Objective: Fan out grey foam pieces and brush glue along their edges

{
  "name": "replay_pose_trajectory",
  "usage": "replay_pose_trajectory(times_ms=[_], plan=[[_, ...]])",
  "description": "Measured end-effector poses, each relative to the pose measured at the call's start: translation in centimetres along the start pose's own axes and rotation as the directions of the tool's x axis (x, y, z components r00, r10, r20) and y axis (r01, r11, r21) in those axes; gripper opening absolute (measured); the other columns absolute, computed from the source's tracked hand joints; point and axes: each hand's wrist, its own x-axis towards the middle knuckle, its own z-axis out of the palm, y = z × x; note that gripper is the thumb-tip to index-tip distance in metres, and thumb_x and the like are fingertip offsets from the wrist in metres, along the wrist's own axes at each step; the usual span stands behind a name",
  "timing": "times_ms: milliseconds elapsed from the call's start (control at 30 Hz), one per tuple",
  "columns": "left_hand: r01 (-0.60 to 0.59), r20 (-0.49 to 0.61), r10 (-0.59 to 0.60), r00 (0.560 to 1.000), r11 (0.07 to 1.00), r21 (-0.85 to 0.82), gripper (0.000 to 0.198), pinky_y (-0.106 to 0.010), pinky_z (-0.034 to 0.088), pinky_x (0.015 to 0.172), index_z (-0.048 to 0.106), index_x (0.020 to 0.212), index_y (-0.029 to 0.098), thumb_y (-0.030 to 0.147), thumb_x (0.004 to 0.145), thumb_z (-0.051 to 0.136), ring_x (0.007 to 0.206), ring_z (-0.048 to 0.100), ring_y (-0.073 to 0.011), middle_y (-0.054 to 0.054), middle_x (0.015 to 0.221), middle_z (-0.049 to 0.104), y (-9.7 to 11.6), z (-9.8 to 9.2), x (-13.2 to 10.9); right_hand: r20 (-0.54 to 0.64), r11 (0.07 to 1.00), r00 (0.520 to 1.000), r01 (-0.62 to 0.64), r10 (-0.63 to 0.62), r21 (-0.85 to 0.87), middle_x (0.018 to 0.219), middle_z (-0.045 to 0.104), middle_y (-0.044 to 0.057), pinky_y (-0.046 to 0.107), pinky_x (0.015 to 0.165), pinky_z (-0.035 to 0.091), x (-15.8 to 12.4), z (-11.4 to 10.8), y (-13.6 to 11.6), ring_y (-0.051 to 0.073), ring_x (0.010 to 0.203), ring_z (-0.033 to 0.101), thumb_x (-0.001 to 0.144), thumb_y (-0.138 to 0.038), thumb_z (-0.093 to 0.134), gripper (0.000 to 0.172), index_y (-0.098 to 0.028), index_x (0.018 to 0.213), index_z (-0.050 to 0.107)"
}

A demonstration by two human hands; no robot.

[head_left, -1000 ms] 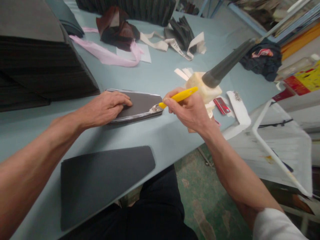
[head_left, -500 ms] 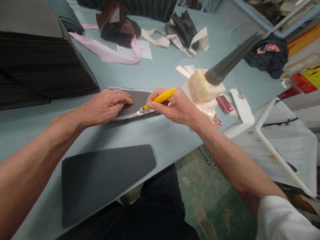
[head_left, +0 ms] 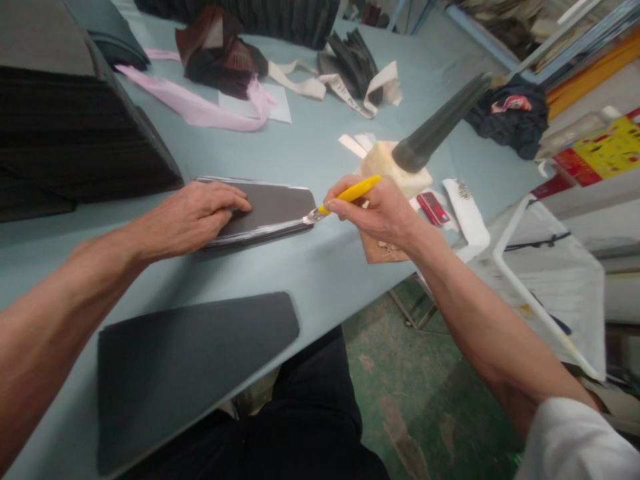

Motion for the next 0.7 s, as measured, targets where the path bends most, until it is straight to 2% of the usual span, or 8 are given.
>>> replay_pose_trajectory(times_ms=[200,400,567,700], plan=[[0.018,0.014,-0.018,1.000,1.000,0.002,0.043,-0.047,0.051,0.126,0.076,0.117,0.026,0.039,0.096,0.041,0.129,0.072,-0.0304,-0.006,0.134,0.078,0.2,-0.2,0.1,-0.072,0.999,0.996,-0.043,0.044,0.021,0.074,0.068,-0.002,0.029,0.059,0.040,-1.0,-0.8,1.2,0.009,0.061,0.054,0.105,-0.056,0.068,0.042,-0.018,0.090,0.075],[0.030,0.033,-0.031,0.999,0.999,0.014,0.048,-0.049,0.049,0.128,0.077,0.120,0.024,0.041,0.097,0.039,0.133,0.070,-0.0316,-0.008,0.139,0.076,0.8,-0.5,0.0,-0.204,0.990,0.971,-0.104,0.122,0.097,0.074,0.068,-0.001,0.028,0.059,0.040,-1.9,-0.7,0.2,0.010,0.062,0.055,0.103,-0.055,0.071,0.039,-0.018,0.089,0.077],[0.029,0.088,-0.036,0.995,0.997,0.075,0.059,-0.051,0.047,0.127,0.073,0.128,0.017,0.060,0.097,0.048,0.139,0.066,-0.0345,-0.015,0.145,0.073,1.3,-0.5,-0.4,-0.295,0.975,0.937,-0.142,0.188,0.171,0.066,0.064,-0.003,0.026,0.056,0.041,-3.0,0.6,-1.3,0.010,0.059,0.054,0.099,-0.044,0.073,0.027,-0.020,0.089,0.079],[0.003,0.121,-0.019,0.992,0.992,0.129,0.066,-0.051,0.045,0.128,0.069,0.133,0.019,0.070,0.092,0.059,0.146,0.060,-0.0363,-0.017,0.153,0.067,1.2,-0.6,-0.6,-0.331,0.951,0.908,-0.174,0.256,0.256,0.065,0.064,-0.002,0.025,0.056,0.042,-4.1,1.6,-2.1,0.010,0.059,0.055,0.099,-0.045,0.073,0.028,-0.020,0.088,0.078]])
